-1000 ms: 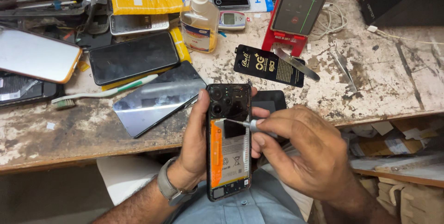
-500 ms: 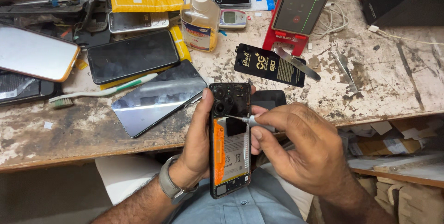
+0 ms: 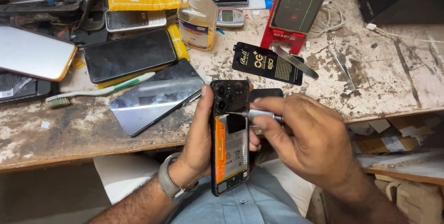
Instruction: The person removes the back cover of a smartphone, then uses a screwdriver to unscrew screws around the camera module and along the phone's edge. The back cover is placed on the table, and the phone remains open with internal components exposed.
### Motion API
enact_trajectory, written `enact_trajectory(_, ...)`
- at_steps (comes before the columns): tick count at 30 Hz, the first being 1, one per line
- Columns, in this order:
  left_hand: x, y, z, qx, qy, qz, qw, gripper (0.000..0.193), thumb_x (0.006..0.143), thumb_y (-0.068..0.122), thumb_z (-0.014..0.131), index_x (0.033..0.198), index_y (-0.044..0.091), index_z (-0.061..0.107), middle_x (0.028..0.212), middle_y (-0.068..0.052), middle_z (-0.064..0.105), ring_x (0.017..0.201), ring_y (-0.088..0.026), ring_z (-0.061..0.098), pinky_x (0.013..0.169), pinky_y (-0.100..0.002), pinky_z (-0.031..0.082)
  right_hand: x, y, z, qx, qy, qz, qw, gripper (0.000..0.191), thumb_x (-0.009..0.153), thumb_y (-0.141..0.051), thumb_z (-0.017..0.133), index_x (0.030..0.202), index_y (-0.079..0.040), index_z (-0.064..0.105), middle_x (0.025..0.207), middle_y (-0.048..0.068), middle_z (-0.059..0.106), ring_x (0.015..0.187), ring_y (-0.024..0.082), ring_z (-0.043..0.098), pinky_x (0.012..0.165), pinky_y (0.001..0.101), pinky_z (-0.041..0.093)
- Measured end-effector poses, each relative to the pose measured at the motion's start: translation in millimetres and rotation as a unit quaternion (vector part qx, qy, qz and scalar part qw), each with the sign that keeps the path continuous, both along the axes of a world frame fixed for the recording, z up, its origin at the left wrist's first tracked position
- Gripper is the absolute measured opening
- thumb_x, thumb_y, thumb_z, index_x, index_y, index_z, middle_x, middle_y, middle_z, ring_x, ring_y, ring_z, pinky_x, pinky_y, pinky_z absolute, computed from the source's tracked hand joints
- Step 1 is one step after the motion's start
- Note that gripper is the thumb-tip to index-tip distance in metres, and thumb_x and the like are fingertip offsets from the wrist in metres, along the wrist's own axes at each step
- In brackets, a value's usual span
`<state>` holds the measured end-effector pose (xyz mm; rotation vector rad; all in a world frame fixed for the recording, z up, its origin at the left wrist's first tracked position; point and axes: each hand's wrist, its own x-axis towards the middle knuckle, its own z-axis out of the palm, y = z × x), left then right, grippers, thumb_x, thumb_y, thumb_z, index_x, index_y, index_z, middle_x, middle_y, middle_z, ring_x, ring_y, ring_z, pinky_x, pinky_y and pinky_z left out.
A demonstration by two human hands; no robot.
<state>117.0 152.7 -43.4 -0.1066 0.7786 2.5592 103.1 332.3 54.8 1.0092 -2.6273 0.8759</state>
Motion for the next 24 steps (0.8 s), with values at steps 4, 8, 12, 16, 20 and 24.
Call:
enact_trajectory(4,-1.2,-1.3,0.7,0.001,0.008,-0.022,1.000,0.097,0.096,0.081,0.025,0.142,0.001,0.055,0.093,-0.016,0.071,0.075,-0.022,0.071,0.073,-0.034,0.061,-2.3,-0.2,1.3,-0.039,0.057,0.079,0.994,0.026,0.087,-0.003,0.071,0.109,0.000,0.058,0.106,0.015,0.067,0.101,0.029,0.068,0.088,0.0438,0.053)
enact_trajectory(8,-2.6,-3.2,1.2,-0.036,-0.018,-0.027,0.999,0.097,0.091,0.083,0.025,0.132,0.003,0.062,0.084,-0.014,0.071,0.071,-0.021,0.071,0.069,-0.034,0.061,-2.4,-3.1,4.2,-0.087,-0.017,0.016,0.996,0.024,0.089,-0.012,0.075,0.109,-0.002,0.066,0.096,0.011,0.071,0.084,0.020,0.073,0.072,0.0331,0.056)
enact_trajectory(12,-4.2,-4.5,1.8,-0.023,-0.016,-0.032,0.999,0.097,0.092,0.083,0.025,0.130,0.001,0.061,0.083,-0.016,0.071,0.072,-0.022,0.071,0.070,-0.034,0.061,-4.8,-1.7,4.2,-0.056,0.027,0.018,0.998,0.030,0.084,-0.015,0.077,0.106,0.002,0.065,0.095,0.015,0.071,0.088,0.025,0.070,0.076,0.0375,0.055)
enact_trajectory(16,-5.4,-4.8,2.1,-0.021,-0.028,-0.004,0.999,0.090,0.093,0.078,0.026,0.136,0.008,0.061,0.093,-0.010,0.076,0.072,-0.022,0.070,0.068,-0.035,0.061,-6.7,-0.9,-1.9,-0.049,0.030,0.017,0.998,0.012,0.094,-0.008,0.071,0.104,-0.002,0.068,0.093,0.011,0.073,0.084,0.019,0.070,0.074,0.0332,0.055)
enact_trajectory(20,-6.0,-4.8,2.2,-0.019,-0.014,-0.032,0.999,0.096,0.094,0.081,0.022,0.129,0.000,0.061,0.082,-0.015,0.072,0.071,-0.022,0.072,0.069,-0.034,0.062,-3.8,-1.8,-4.0,-0.063,-0.003,-0.018,0.998,0.022,0.092,-0.012,0.073,0.108,0.001,0.067,0.094,0.013,0.072,0.085,0.020,0.069,0.072,0.0328,0.055)
enact_trajectory(24,-6.5,-4.9,2.1,-0.011,-0.005,0.009,1.000,0.090,0.100,0.076,0.024,0.141,0.004,0.060,0.097,-0.010,0.075,0.073,-0.022,0.070,0.069,-0.035,0.061,-3.1,-3.8,-0.3,-0.067,0.034,0.023,0.997,0.020,0.093,-0.008,0.068,0.111,0.000,0.063,0.099,0.016,0.070,0.090,0.026,0.068,0.077,0.0378,0.054)
